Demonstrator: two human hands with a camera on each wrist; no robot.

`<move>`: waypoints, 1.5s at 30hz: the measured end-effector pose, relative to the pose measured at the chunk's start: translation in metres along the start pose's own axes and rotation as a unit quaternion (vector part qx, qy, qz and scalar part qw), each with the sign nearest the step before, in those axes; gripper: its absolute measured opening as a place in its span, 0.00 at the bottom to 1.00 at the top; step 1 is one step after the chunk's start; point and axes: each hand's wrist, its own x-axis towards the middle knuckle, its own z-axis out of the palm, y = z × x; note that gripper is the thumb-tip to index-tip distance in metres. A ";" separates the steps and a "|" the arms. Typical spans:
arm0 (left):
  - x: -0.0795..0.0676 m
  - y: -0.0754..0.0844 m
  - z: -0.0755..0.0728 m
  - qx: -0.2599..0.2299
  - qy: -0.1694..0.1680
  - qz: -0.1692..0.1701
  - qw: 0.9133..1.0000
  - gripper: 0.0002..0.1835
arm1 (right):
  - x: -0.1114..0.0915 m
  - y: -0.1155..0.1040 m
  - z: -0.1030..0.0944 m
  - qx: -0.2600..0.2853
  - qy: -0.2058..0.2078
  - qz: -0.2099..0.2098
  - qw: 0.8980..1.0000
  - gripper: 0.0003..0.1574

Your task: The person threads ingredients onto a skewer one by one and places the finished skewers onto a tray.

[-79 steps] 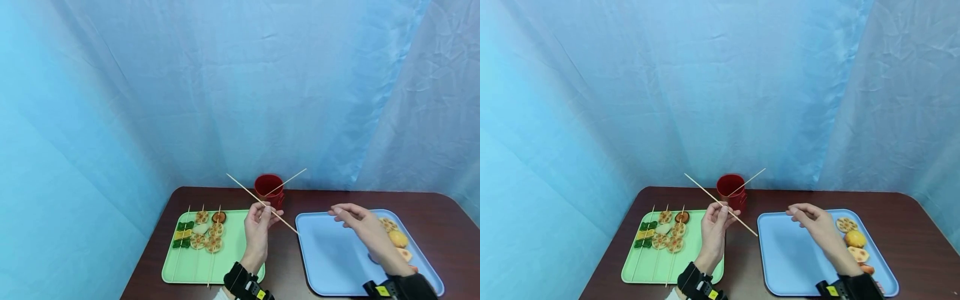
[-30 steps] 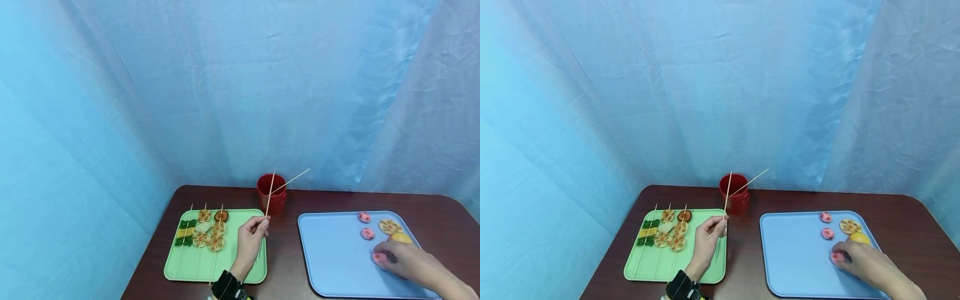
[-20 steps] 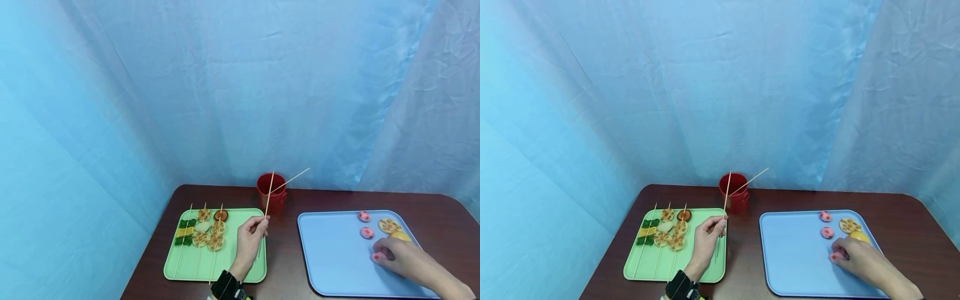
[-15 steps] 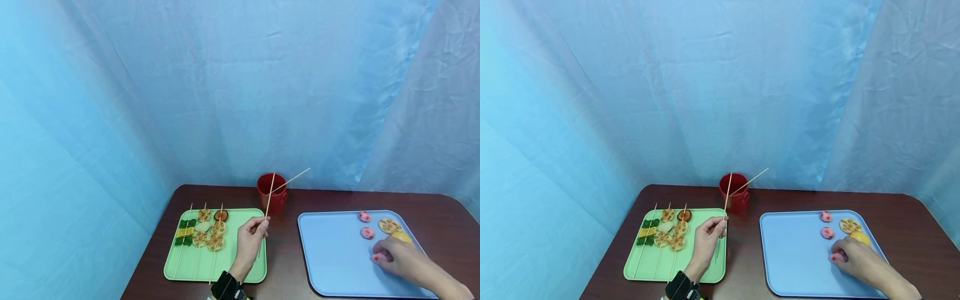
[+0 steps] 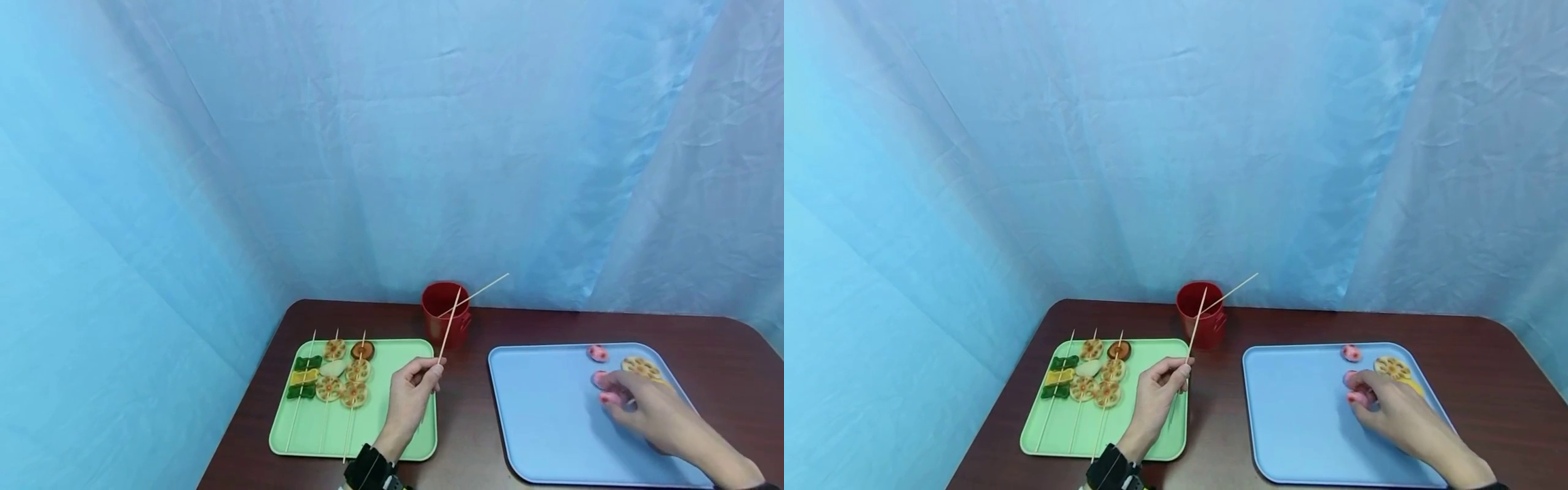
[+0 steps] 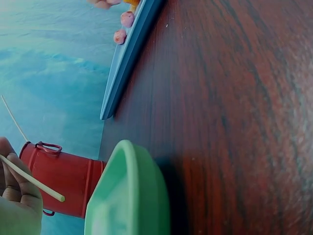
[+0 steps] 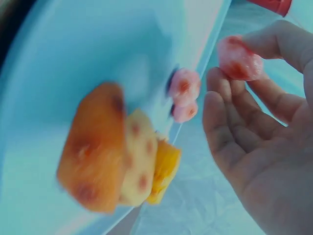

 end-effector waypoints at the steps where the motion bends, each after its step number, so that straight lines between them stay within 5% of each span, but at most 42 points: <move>1: 0.000 0.000 0.000 0.000 -0.001 0.002 1.000 0.10 | 0.001 -0.002 0.000 0.005 0.011 -0.007 1.000 0.21; 8: -0.002 -0.001 0.001 0.020 -0.012 -0.001 1.000 0.10 | 0.007 -0.020 -0.003 0.074 0.054 -0.042 0.995 0.23; 20: -0.003 -0.006 0.003 0.023 -0.034 -0.001 0.999 0.09 | 0.018 -0.050 -0.002 0.194 0.024 0.015 0.981 0.32; 30: -0.011 -0.010 0.007 0.039 -0.049 -0.024 0.998 0.08 | 0.027 -0.071 0.007 0.222 0.052 0.056 0.972 0.32; 39: -0.017 -0.008 0.009 0.057 -0.064 -0.034 0.996 0.08 | 0.038 -0.081 0.014 0.353 0.045 0.111 0.928 0.40; 43: -0.020 -0.007 0.010 0.057 -0.079 -0.045 0.994 0.08 | 0.042 -0.082 0.018 0.434 0.042 0.108 0.894 0.41; 45: -0.020 -0.007 0.010 0.057 -0.087 -0.045 0.994 0.08 | 0.043 -0.082 0.019 0.484 0.040 0.103 0.868 0.39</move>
